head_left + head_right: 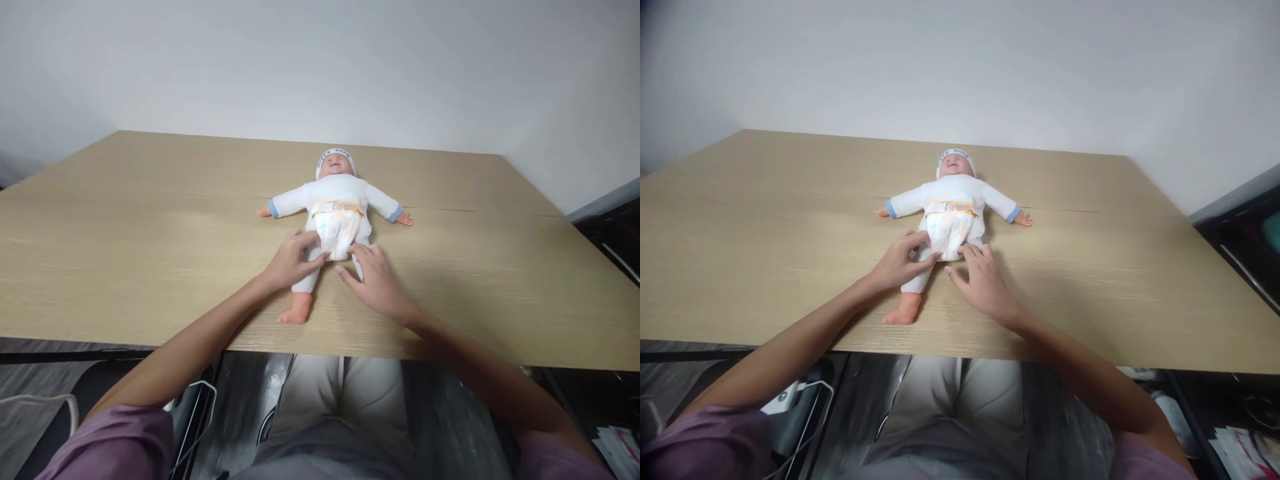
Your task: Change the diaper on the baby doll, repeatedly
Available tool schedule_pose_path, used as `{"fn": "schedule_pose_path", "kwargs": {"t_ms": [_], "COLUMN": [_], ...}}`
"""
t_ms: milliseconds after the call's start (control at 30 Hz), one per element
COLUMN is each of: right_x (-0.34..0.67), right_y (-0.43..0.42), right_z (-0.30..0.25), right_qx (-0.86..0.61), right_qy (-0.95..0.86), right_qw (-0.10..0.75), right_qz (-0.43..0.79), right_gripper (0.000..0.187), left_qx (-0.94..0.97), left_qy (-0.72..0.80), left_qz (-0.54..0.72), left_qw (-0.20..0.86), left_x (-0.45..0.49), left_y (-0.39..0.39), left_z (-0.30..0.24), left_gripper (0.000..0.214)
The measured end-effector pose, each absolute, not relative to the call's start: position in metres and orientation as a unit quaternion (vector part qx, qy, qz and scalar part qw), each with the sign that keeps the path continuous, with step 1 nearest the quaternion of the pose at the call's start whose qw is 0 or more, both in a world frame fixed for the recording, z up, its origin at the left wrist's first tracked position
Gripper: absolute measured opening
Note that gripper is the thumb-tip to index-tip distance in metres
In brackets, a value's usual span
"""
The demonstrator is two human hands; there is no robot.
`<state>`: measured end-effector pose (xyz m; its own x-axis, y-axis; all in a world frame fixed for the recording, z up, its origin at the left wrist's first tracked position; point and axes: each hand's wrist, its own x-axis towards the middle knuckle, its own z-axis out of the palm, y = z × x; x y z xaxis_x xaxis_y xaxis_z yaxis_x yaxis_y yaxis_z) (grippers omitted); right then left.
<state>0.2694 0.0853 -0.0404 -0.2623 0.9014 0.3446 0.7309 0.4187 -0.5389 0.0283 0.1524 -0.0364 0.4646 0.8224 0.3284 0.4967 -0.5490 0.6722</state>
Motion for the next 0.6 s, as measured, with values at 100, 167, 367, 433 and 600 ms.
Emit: {"fn": "schedule_pose_path", "kwargs": {"t_ms": [100, 167, 367, 433, 600], "right_x": [0.271, 0.275, 0.288, 0.29, 0.293], "right_y": [0.093, 0.1, 0.108, 0.107, 0.104], "right_z": [-0.042, -0.042, -0.035, -0.031, -0.024], "right_qx": [-0.541, -0.549, -0.555, -0.563, -0.551], "right_qy": [-0.748, -0.714, -0.662, -0.659, -0.685], "right_qw": [0.35, 0.389, 0.425, 0.418, 0.394], "right_qz": [0.156, 0.192, 0.271, 0.27, 0.269], "right_gripper": [0.017, 0.019, 0.027, 0.025, 0.014], "left_qx": [0.784, 0.757, 0.642, 0.622, 0.673], "left_qy": [0.422, 0.425, 0.424, 0.43, 0.467], "left_qz": [0.364, 0.387, 0.447, 0.456, 0.406], "left_qw": [0.274, 0.311, 0.456, 0.47, 0.406], "left_x": [0.028, 0.028, 0.029, 0.028, 0.025], "left_y": [0.153, 0.154, 0.155, 0.154, 0.146], "left_z": [-0.041, -0.043, -0.053, -0.055, -0.049], "left_gripper": [0.03, 0.033, 0.053, 0.055, 0.045]}}
